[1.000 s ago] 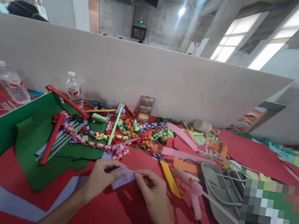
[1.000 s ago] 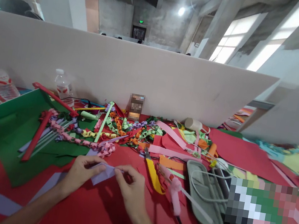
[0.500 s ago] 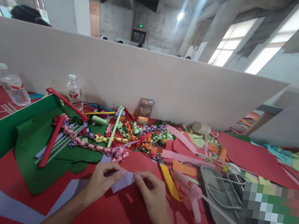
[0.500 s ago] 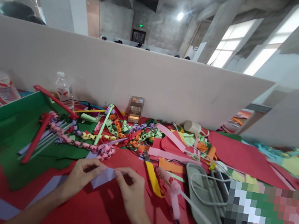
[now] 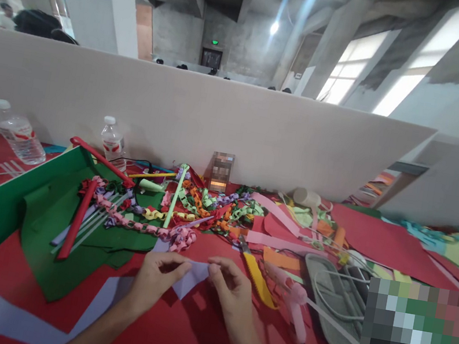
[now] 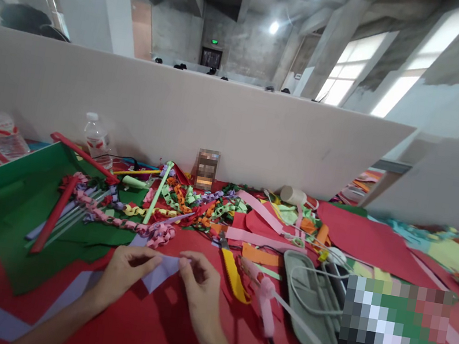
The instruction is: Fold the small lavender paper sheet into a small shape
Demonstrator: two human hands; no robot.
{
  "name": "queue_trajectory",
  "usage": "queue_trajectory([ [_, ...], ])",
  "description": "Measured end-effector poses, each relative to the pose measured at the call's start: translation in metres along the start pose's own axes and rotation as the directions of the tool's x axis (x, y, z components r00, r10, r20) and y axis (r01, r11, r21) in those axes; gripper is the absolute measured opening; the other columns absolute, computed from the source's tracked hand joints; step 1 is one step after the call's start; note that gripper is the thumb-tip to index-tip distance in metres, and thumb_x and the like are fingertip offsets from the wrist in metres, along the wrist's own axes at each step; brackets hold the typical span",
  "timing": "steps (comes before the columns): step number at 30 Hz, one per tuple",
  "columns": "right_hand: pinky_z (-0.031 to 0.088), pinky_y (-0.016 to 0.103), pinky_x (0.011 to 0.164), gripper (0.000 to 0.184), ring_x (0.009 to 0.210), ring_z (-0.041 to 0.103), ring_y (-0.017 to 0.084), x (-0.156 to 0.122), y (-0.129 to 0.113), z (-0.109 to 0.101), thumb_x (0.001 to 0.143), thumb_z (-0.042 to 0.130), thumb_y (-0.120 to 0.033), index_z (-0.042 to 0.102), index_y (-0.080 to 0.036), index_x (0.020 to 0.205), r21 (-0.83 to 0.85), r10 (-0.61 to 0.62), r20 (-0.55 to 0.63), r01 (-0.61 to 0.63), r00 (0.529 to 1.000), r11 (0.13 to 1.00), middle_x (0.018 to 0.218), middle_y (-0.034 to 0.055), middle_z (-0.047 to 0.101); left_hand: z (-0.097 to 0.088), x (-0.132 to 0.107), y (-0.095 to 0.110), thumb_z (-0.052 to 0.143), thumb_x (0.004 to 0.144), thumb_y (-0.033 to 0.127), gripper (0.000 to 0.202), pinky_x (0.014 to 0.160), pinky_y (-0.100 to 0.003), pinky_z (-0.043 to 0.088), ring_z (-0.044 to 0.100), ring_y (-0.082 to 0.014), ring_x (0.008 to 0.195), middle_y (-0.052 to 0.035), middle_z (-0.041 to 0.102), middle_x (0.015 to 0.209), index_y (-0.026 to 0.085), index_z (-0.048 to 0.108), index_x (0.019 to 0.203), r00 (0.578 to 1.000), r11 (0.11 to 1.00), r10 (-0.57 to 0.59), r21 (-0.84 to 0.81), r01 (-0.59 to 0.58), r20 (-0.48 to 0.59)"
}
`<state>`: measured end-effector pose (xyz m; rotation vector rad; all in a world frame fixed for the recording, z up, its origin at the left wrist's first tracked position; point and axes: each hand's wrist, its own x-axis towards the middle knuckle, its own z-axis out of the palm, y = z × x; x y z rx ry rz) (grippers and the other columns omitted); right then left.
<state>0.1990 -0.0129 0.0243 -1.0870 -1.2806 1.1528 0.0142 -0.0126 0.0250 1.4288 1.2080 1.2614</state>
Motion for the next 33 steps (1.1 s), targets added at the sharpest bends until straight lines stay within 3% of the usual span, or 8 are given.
queue_trajectory([
  [6, 0.051, 0.031, 0.073, 0.029, 0.078, 0.065, 0.022, 0.0, 0.0, 0.001, 0.083, 0.074, -0.047, 0.075, -0.018, 0.085, -0.026, -0.01, 0.085, 0.012, 0.996, 1.0, 0.083, 0.007, 0.073, 0.001, -0.003, -0.003, 0.069, 0.084, 0.031, 0.019, 0.073, -0.026, 0.057, 0.075, -0.0226, 0.077, -0.0059, 0.082, 0.082, 0.018, 0.082, 0.084, 0.999, 0.998, 0.036, 0.043, -0.037, 0.026],
  [17, 0.05, 0.026, 0.066, 0.027, 0.07, 0.064, 0.019, 0.001, 0.0, 0.003, 0.083, 0.074, -0.044, 0.073, -0.017, 0.08, -0.102, -0.048, 0.078, 0.056, 0.996, 0.993, 0.076, 0.0043, 0.071, 0.007, -0.004, -0.001, 0.066, 0.089, 0.034, 0.023, 0.076, -0.027, 0.056, 0.074, -0.0231, 0.082, -0.0067, 0.082, 0.088, 0.019, 0.083, 0.092, 0.993, 0.999, 0.031, -0.021, -0.029, 0.111],
  [20, 0.051, 0.027, 0.064, 0.029, 0.068, 0.063, 0.019, 0.008, 0.003, -0.005, 0.084, 0.072, -0.045, 0.072, -0.017, 0.079, -0.118, -0.074, 0.016, 0.076, 0.997, 0.99, 0.074, 0.0042, 0.07, 0.006, -0.002, -0.005, 0.067, 0.087, 0.035, 0.024, 0.072, -0.027, 0.057, 0.074, -0.0232, 0.077, -0.0069, 0.082, 0.084, 0.018, 0.083, 0.089, 0.999, 0.999, 0.014, -0.052, -0.012, 0.052],
  [23, 0.052, 0.028, 0.065, 0.025, 0.07, 0.064, 0.019, 0.009, 0.002, -0.015, 0.09, 0.065, -0.042, 0.068, -0.018, 0.085, -0.229, -0.223, -0.144, 0.187, 0.964, 0.955, 0.077, 0.0042, 0.068, 0.003, 0.003, -0.013, 0.071, 0.083, 0.037, 0.024, 0.07, -0.027, 0.057, 0.073, -0.0227, 0.074, -0.0069, 0.081, 0.078, 0.016, 0.082, 0.081, 0.996, 0.997, 0.008, -0.081, -0.015, -0.089],
  [25, 0.054, 0.031, 0.074, 0.017, 0.084, 0.066, 0.021, 0.004, -0.001, -0.018, 0.095, 0.058, -0.033, 0.067, -0.02, 0.099, -0.397, -0.418, -0.139, 0.336, 0.898, 0.854, 0.092, 0.0072, 0.069, 0.002, 0.004, -0.016, 0.075, 0.079, 0.04, 0.026, 0.069, -0.027, 0.056, 0.072, -0.0228, 0.075, -0.0078, 0.08, 0.079, 0.015, 0.082, 0.082, 0.986, 0.991, -0.026, -0.134, 0.004, -0.163],
  [28, 0.051, 0.039, 0.092, 0.028, 0.11, 0.062, 0.026, -0.008, -0.008, -0.013, 0.094, 0.061, -0.026, 0.064, -0.023, 0.121, -0.603, -0.628, 0.23, 0.615, 0.744, 0.508, 0.117, 0.0116, 0.067, 0.003, 0.005, -0.016, 0.078, 0.076, 0.041, 0.04, 0.064, -0.025, 0.055, 0.071, -0.0205, 0.071, -0.0075, 0.079, 0.078, 0.013, 0.078, 0.105, 0.982, 0.968, -0.096, -0.247, 0.055, -0.159],
  [31, 0.047, 0.045, 0.098, 0.042, 0.117, 0.058, 0.03, -0.013, -0.012, -0.007, 0.091, 0.067, -0.025, 0.06, -0.025, 0.132, -0.628, -0.616, 0.51, 0.749, 0.6, 0.21, 0.128, 0.0115, 0.066, 0.004, 0.003, -0.013, 0.076, 0.079, 0.042, 0.048, 0.061, -0.023, 0.054, 0.07, -0.0184, 0.066, -0.0053, 0.078, 0.073, 0.013, 0.073, 0.118, 0.99, 0.957, -0.104, -0.28, 0.075, -0.092],
  [33, 0.046, 0.045, 0.097, 0.038, 0.115, 0.06, 0.029, -0.012, -0.013, -0.006, 0.092, 0.065, -0.02, 0.061, -0.025, 0.129, -0.634, -0.589, 0.553, 0.756, 0.589, 0.162, 0.125, 0.0098, 0.069, 0.004, 0.003, -0.011, 0.074, 0.081, 0.043, 0.042, 0.067, -0.025, 0.055, 0.072, -0.0205, 0.075, -0.0075, 0.079, 0.081, 0.013, 0.076, 0.111, 0.994, 0.964, -0.073, -0.262, 0.049, -0.084],
])
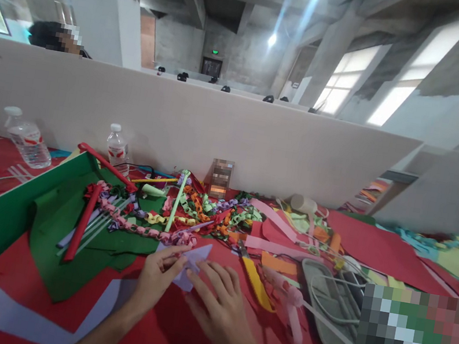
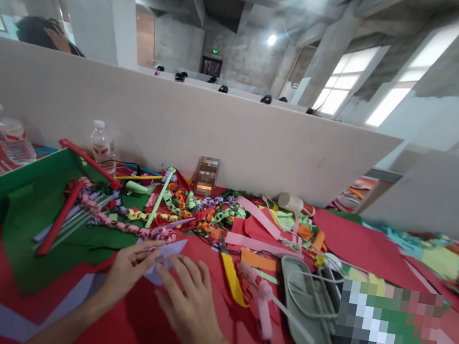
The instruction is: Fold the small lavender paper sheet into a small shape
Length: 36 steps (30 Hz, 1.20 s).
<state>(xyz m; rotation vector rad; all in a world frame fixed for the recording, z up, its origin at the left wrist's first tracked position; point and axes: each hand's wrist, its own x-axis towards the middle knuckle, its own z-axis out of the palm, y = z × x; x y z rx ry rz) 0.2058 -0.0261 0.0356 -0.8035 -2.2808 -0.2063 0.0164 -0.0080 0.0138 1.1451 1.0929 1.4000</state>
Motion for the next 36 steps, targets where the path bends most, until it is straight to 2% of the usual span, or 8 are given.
queue_trajectory([
  [7, 0.052, 0.035, 0.083, 0.024, 0.089, 0.068, 0.021, 0.0, 0.008, -0.005, 0.093, 0.059, -0.012, 0.068, -0.024, 0.111, 0.278, 0.19, -0.077, -0.162, 0.979, 0.947, 0.096, 0.0052, 0.076, -0.007, -0.001, -0.004, 0.059, 0.093, 0.043, 0.038, 0.077, -0.03, 0.055, 0.069, -0.0258, 0.098, -0.0112, 0.076, 0.108, 0.017, 0.074, 0.116, 0.997, 0.999, -0.009, 0.048, 0.005, 0.083],
  [9, 0.053, 0.03, 0.077, 0.018, 0.083, 0.068, 0.02, 0.0, 0.006, -0.004, 0.093, 0.057, -0.015, 0.068, -0.022, 0.106, 0.444, 0.375, -0.059, -0.312, 0.925, 0.84, 0.092, 0.0054, 0.074, -0.007, -0.001, -0.003, 0.058, 0.093, 0.041, 0.036, 0.082, -0.03, 0.054, 0.068, -0.0255, 0.101, -0.0107, 0.073, 0.114, 0.02, 0.073, 0.118, 0.99, 0.998, 0.005, 0.063, -0.014, 0.138],
  [13, 0.055, 0.029, 0.076, 0.013, 0.08, 0.069, 0.021, 0.003, 0.003, 0.002, 0.09, 0.061, -0.025, 0.068, -0.019, 0.1, 0.706, 0.648, 0.126, -0.526, 0.752, 0.474, 0.09, 0.0059, 0.073, -0.004, -0.001, 0.001, 0.062, 0.091, 0.041, 0.029, 0.092, -0.031, 0.05, 0.06, -0.0268, 0.116, -0.0104, 0.066, 0.123, 0.021, 0.077, 0.108, 0.974, 0.982, 0.101, 0.139, -0.131, 0.2],
  [15, 0.055, 0.03, 0.078, 0.015, 0.084, 0.069, 0.022, 0.004, 0.003, 0.005, 0.086, 0.063, -0.024, 0.067, -0.018, 0.1, 0.776, 0.659, 0.193, -0.524, 0.727, 0.351, 0.094, 0.0067, 0.073, -0.002, -0.001, 0.002, 0.061, 0.091, 0.042, 0.028, 0.087, -0.03, 0.05, 0.062, -0.0254, 0.108, -0.0101, 0.068, 0.116, 0.02, 0.077, 0.1, 0.974, 0.985, 0.076, 0.136, -0.107, 0.215],
  [18, 0.054, 0.028, 0.078, 0.025, 0.084, 0.068, 0.02, 0.003, 0.004, 0.008, 0.078, 0.063, -0.014, 0.064, -0.018, 0.103, 0.796, 0.661, 0.23, -0.528, 0.715, 0.295, 0.095, 0.0054, 0.072, -0.001, -0.002, 0.001, 0.061, 0.091, 0.043, 0.028, 0.075, -0.027, 0.049, 0.063, -0.02, 0.083, -0.0057, 0.07, 0.089, 0.018, 0.074, 0.09, 0.973, 0.986, 0.022, 0.153, -0.058, 0.23],
  [23, 0.054, 0.026, 0.068, 0.065, 0.073, 0.066, 0.017, 0.0, 0.005, 0.003, 0.077, 0.06, -0.011, 0.046, -0.02, 0.14, 0.715, 0.617, 0.241, -0.567, 0.749, 0.409, 0.087, 0.0003, 0.07, 0.0, -0.005, -0.002, 0.059, 0.091, 0.044, 0.032, 0.061, -0.023, 0.043, 0.055, -0.0158, 0.067, -0.0021, 0.066, 0.075, 0.016, 0.072, 0.084, 0.97, 0.971, -0.003, 0.234, -0.055, 0.241],
  [28, 0.055, 0.03, 0.079, 0.041, 0.089, 0.069, 0.021, 0.0, 0.008, -0.003, 0.072, 0.057, -0.006, 0.07, -0.02, 0.108, 0.606, 0.524, 0.1, -0.47, 0.845, 0.642, 0.1, 0.007, 0.073, 0.001, -0.008, 0.005, 0.059, 0.091, 0.043, 0.03, 0.067, -0.024, 0.049, 0.064, -0.0193, 0.077, -0.0048, 0.073, 0.082, 0.018, 0.075, 0.089, 0.968, 0.97, -0.027, 0.241, -0.035, 0.251],
  [36, 0.057, 0.027, 0.077, 0.037, 0.091, 0.069, 0.021, -0.002, 0.01, -0.003, 0.071, 0.053, -0.001, 0.071, -0.021, 0.096, 0.474, 0.416, -0.104, -0.322, 0.903, 0.819, 0.099, 0.0082, 0.069, 0.006, -0.015, 0.013, 0.071, 0.081, 0.033, 0.02, 0.078, -0.028, 0.055, 0.072, -0.0236, 0.085, -0.008, 0.08, 0.091, 0.019, 0.08, 0.091, 0.959, 0.971, -0.077, 0.24, 0.01, 0.274],
])
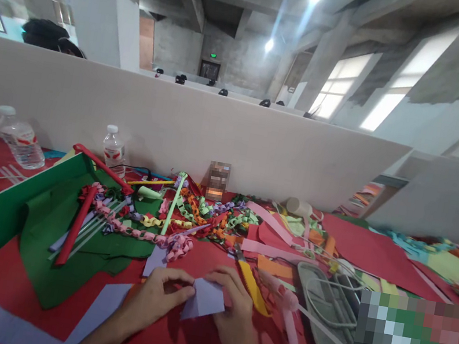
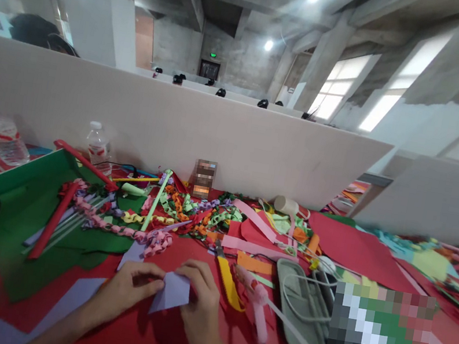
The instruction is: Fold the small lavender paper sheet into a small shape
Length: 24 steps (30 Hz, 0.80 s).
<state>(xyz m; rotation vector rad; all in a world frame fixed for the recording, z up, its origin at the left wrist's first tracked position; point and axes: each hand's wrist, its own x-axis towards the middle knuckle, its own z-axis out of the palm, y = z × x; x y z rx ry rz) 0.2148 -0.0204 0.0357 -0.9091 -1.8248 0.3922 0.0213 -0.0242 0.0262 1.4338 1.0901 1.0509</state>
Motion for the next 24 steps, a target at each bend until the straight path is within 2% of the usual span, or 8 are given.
queue_trajectory([
  [2, 0.058, 0.028, 0.079, 0.032, 0.093, 0.07, 0.021, -0.001, 0.002, 0.0, 0.075, 0.056, -0.003, 0.071, -0.022, 0.097, -0.04, -0.051, -0.027, 0.05, 0.998, 0.998, 0.102, 0.0088, 0.069, 0.001, 0.001, -0.002, 0.072, 0.08, 0.032, 0.018, 0.078, -0.029, 0.056, 0.073, -0.0239, 0.085, -0.008, 0.081, 0.09, 0.019, 0.081, 0.089, 1.0, 1.0, 0.0, -0.004, 0.0, -0.004],
  [6, 0.059, 0.029, 0.078, 0.024, 0.093, 0.07, 0.021, -0.002, 0.006, 0.002, 0.084, 0.059, -0.006, 0.071, -0.023, 0.097, -0.107, -0.127, -0.026, 0.123, 0.992, 0.987, 0.103, 0.009, 0.07, -0.002, 0.005, -0.007, 0.07, 0.081, 0.032, 0.019, 0.074, -0.028, 0.057, 0.073, -0.0235, 0.079, -0.0081, 0.081, 0.084, 0.018, 0.081, 0.084, 0.996, 0.999, 0.04, -0.001, -0.04, -0.083],
  [11, 0.057, 0.041, 0.087, 0.05, 0.107, 0.065, 0.024, -0.004, 0.011, 0.004, 0.083, 0.047, 0.003, 0.07, -0.029, 0.114, -0.282, -0.252, 0.005, 0.243, 0.968, 0.928, 0.113, 0.008, 0.069, -0.007, 0.008, -0.008, 0.068, 0.084, 0.032, 0.02, 0.073, -0.028, 0.058, 0.074, -0.0237, 0.08, -0.0082, 0.082, 0.085, 0.018, 0.082, 0.086, 0.986, 0.995, 0.097, 0.028, -0.094, -0.135],
  [14, 0.056, 0.043, 0.085, 0.05, 0.107, 0.063, 0.024, -0.004, 0.01, 0.003, 0.083, 0.046, 0.005, 0.071, -0.029, 0.111, -0.313, -0.303, 0.006, 0.289, 0.953, 0.905, 0.111, 0.0074, 0.07, -0.006, 0.007, -0.007, 0.067, 0.085, 0.032, 0.02, 0.076, -0.029, 0.059, 0.076, -0.0245, 0.082, -0.0083, 0.082, 0.088, 0.02, 0.083, 0.089, 0.991, 0.996, 0.084, 0.004, -0.084, -0.103],
  [20, 0.056, 0.038, 0.077, 0.028, 0.092, 0.065, 0.024, 0.001, 0.001, -0.001, 0.088, 0.055, -0.006, 0.071, -0.026, 0.099, -0.241, -0.241, -0.048, 0.223, 0.969, 0.945, 0.098, 0.0072, 0.071, -0.002, 0.001, -0.004, 0.072, 0.083, 0.037, 0.025, 0.087, -0.036, 0.059, 0.075, -0.0277, 0.094, -0.0103, 0.081, 0.101, 0.021, 0.082, 0.1, 1.0, 0.997, 0.011, -0.077, -0.012, -0.02],
  [24, 0.056, 0.038, 0.079, 0.03, 0.093, 0.065, 0.023, 0.001, -0.004, -0.002, 0.089, 0.052, -0.005, 0.071, -0.026, 0.096, -0.227, -0.201, -0.026, 0.19, 0.979, 0.955, 0.097, 0.0073, 0.071, 0.0, -0.001, -0.004, 0.073, 0.081, 0.038, 0.027, 0.087, -0.036, 0.059, 0.075, -0.0282, 0.095, -0.011, 0.081, 0.102, 0.021, 0.082, 0.1, 1.0, 0.998, -0.018, -0.062, 0.017, -0.013],
])
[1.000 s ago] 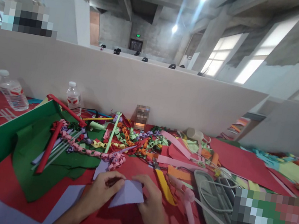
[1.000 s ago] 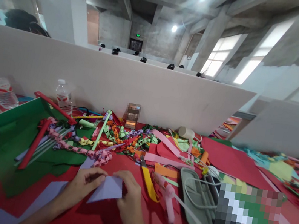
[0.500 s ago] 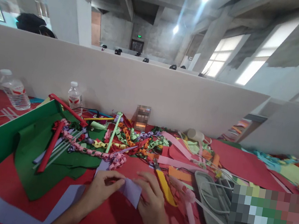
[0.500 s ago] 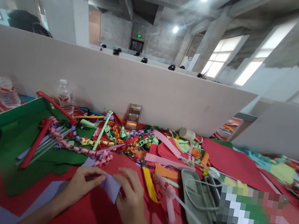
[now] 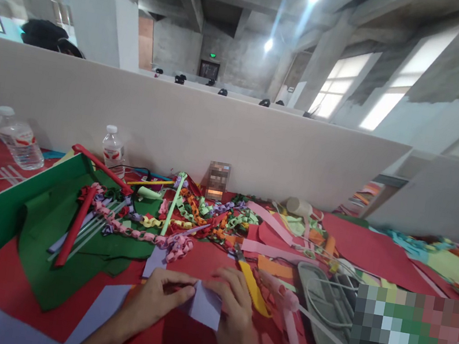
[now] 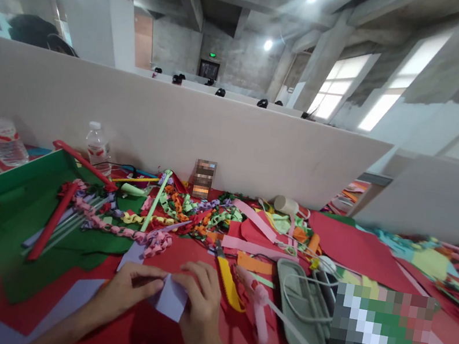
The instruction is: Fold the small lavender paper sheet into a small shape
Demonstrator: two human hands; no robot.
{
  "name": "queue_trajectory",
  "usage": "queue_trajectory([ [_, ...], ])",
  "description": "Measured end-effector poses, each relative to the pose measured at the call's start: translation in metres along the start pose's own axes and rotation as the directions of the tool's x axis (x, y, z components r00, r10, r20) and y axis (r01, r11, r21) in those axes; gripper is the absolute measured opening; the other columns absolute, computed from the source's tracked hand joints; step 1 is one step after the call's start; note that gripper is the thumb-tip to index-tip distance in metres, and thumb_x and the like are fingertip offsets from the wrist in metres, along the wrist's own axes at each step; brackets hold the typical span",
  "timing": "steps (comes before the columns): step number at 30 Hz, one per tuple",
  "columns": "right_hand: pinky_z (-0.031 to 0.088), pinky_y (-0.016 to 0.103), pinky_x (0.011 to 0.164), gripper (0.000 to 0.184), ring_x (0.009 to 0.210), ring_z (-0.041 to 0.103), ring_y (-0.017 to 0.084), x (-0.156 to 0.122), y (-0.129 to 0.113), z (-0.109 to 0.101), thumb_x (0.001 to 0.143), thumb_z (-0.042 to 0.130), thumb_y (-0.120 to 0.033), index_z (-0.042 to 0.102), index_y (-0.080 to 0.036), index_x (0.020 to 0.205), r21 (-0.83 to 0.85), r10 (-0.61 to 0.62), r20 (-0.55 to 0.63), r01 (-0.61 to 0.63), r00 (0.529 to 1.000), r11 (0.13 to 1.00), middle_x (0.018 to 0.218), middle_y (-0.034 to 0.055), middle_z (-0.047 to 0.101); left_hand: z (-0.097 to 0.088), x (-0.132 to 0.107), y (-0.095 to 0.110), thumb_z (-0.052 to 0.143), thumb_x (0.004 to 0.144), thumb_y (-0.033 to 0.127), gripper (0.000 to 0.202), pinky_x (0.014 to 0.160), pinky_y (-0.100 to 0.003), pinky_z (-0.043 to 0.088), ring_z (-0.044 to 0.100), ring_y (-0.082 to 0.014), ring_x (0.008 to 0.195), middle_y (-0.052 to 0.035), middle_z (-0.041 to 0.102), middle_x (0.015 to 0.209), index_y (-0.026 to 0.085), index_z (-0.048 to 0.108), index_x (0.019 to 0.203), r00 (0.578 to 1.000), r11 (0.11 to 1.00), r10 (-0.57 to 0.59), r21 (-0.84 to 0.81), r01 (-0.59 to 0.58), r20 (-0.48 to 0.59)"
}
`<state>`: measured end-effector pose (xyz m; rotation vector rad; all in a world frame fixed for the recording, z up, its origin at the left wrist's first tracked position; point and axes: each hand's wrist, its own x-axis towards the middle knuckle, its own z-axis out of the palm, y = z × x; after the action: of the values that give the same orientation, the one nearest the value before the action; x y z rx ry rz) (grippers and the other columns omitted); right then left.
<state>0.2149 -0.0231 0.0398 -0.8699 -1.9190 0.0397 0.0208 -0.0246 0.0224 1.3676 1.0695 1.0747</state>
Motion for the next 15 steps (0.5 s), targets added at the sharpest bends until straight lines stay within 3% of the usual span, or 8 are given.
queue_trajectory([
  [4, 0.057, 0.039, 0.08, 0.033, 0.096, 0.065, 0.024, -0.002, -0.001, 0.001, 0.089, 0.051, -0.002, 0.071, -0.026, 0.101, 0.0, -0.01, 0.033, 0.01, 0.999, 1.0, 0.101, 0.0084, 0.071, 0.0, 0.004, -0.002, 0.074, 0.08, 0.039, 0.027, 0.082, -0.035, 0.06, 0.075, -0.0278, 0.089, -0.0114, 0.082, 0.095, 0.019, 0.083, 0.095, 0.999, 0.999, 0.03, -0.023, -0.03, -0.023],
  [7, 0.058, 0.041, 0.084, 0.047, 0.102, 0.064, 0.023, -0.003, 0.0, 0.002, 0.086, 0.047, 0.004, 0.071, -0.029, 0.109, -0.003, -0.011, 0.052, 0.011, 0.999, 1.0, 0.107, 0.0081, 0.07, -0.003, 0.007, -0.003, 0.072, 0.081, 0.042, 0.029, 0.083, -0.035, 0.058, 0.075, -0.0268, 0.088, -0.011, 0.082, 0.094, 0.019, 0.083, 0.095, 0.998, 0.997, 0.06, -0.051, -0.061, -0.03],
  [15, 0.054, 0.047, 0.1, 0.059, 0.126, 0.054, 0.029, 0.002, -0.011, -0.003, 0.078, 0.058, -0.005, 0.064, -0.031, 0.131, 0.091, 0.095, 0.316, -0.13, 0.944, 0.987, 0.135, 0.0102, 0.058, -0.008, 0.011, 0.002, 0.079, 0.073, 0.046, 0.032, 0.076, -0.032, 0.058, 0.074, -0.0247, 0.08, -0.0096, 0.082, 0.087, 0.018, 0.082, 0.086, 0.994, 0.986, 0.033, -0.162, -0.049, -0.102],
])
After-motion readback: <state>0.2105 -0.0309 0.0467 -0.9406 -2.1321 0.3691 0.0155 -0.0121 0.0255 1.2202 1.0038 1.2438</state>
